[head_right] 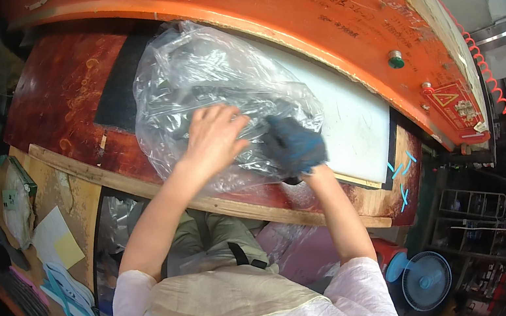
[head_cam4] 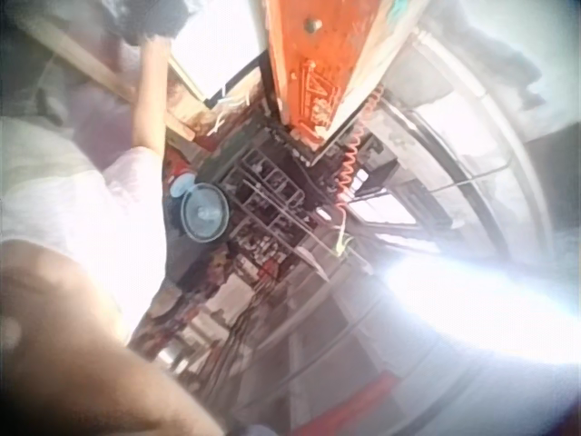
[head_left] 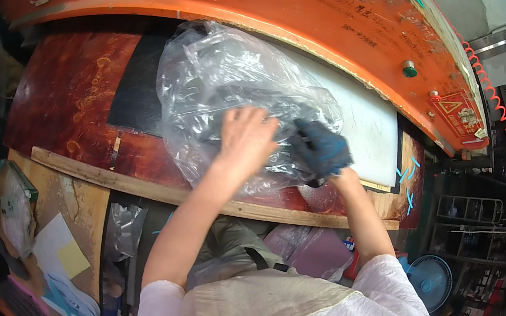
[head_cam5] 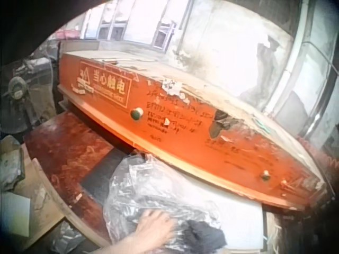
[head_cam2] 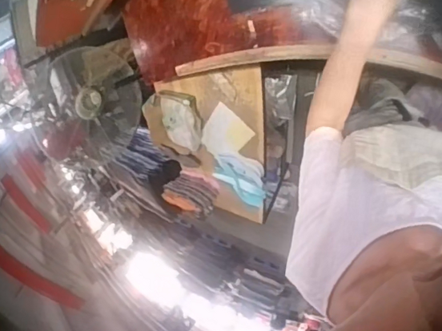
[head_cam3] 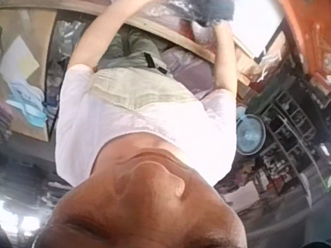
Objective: The person cuts light-blue foam slippers from a sheet using shears, stacks the cut pieces, and places them into a plastic bag. The person then writes on the bag with a marker and handles additional white and black slipper pieces, placing them into bags as well.
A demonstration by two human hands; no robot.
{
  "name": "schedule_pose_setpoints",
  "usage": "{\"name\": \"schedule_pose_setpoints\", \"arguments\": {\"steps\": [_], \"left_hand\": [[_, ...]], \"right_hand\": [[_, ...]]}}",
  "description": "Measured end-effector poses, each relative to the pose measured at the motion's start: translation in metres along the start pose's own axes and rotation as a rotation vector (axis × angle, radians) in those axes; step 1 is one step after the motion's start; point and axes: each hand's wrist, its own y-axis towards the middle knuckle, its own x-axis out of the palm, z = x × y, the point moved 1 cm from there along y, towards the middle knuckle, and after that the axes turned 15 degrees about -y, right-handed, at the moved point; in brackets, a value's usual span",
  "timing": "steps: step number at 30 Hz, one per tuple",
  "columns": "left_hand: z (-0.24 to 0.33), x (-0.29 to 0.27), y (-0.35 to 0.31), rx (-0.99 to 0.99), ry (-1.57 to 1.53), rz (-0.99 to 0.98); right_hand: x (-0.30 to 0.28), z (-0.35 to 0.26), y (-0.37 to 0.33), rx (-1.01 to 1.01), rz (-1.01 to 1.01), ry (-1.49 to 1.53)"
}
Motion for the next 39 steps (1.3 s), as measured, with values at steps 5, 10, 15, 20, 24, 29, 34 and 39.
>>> {"name": "schedule_pose_setpoints", "arguments": {"steps": [5,10,15,20,24,29,34,39], "left_hand": [[-0.060,-0.002,-0.013,-0.010,0.036,0.153],[-0.070,-0.017,-0.029,-0.007,0.123,0.098],[-0.044,-0.005,-0.015,-0.121,0.152,-0.026],[-0.040,-0.002,-0.011,-0.094,0.135,-0.014],[-0.054,-0.016,-0.022,-0.138,0.102,0.025],[-0.038,-0.025,-0.027,-0.025,-0.010,0.165],[0.018,-0.030,-0.033,0.134,-0.375,0.278],[0.061,0.007,-0.034,-0.072,-0.780,-0.035]], "right_hand": [[0.005,0.037,0.021,0.239,-0.256,-0.127],[-0.025,0.081,0.016,0.505,-0.375,-0.279],[-0.035,0.015,0.016,0.406,-0.269,0.235],[0.016,-0.016,0.058,0.182,-0.306,0.072],[0.027,0.077,0.090,0.439,-0.097,0.054],[0.005,0.099,0.054,0.638,-0.057,0.330],[-0.053,0.026,0.010,0.516,0.415,0.939],[-0.057,-0.058,0.007,0.069,0.706,1.480]]}}
